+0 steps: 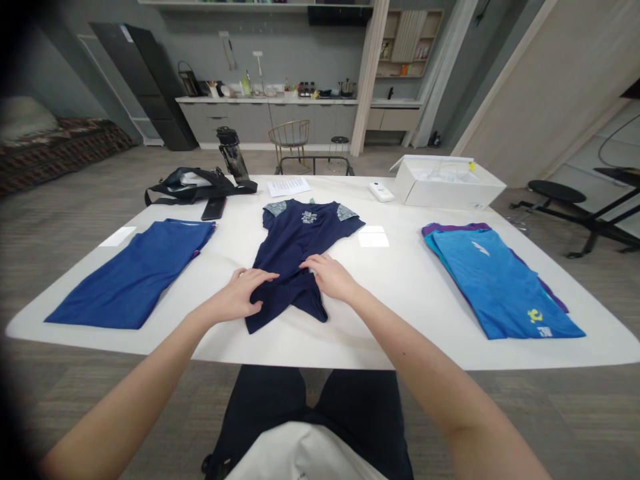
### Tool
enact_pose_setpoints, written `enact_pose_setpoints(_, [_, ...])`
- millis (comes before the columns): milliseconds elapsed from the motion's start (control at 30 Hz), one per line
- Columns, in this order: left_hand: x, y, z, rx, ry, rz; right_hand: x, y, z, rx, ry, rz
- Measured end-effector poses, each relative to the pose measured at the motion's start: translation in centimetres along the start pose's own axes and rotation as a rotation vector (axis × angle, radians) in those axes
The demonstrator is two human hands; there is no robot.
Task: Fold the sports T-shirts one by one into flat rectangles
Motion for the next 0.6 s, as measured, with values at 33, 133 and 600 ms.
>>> enact_pose_setpoints(33, [1.0,0.2,0.0,-0.025,0.048,-0.002,-0.1,0.9,0.4,-0.035,-0.025,-0.044])
enact_pose_setpoints(133, [2.5,1.4,-0.3,-0.087,0.104,0.006,-0.4,3.2,1.8,-0.136,-0.024,-0.136])
enact_pose_setpoints(600, [0.2,1.4,-8.1,-0.086,-0.096,-0.180,2.4,-7.9,-9.1,-0.108,0.301,-0.230])
Point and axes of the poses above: each hand's wrist, its own z-axis towards the middle knuckle, its own y-axis out of the palm, x = y × z, the point moved 4 cm from there along z, towards the middle knuckle, and after that the axes turned 11 degrees about z, right-handed, at the moved point
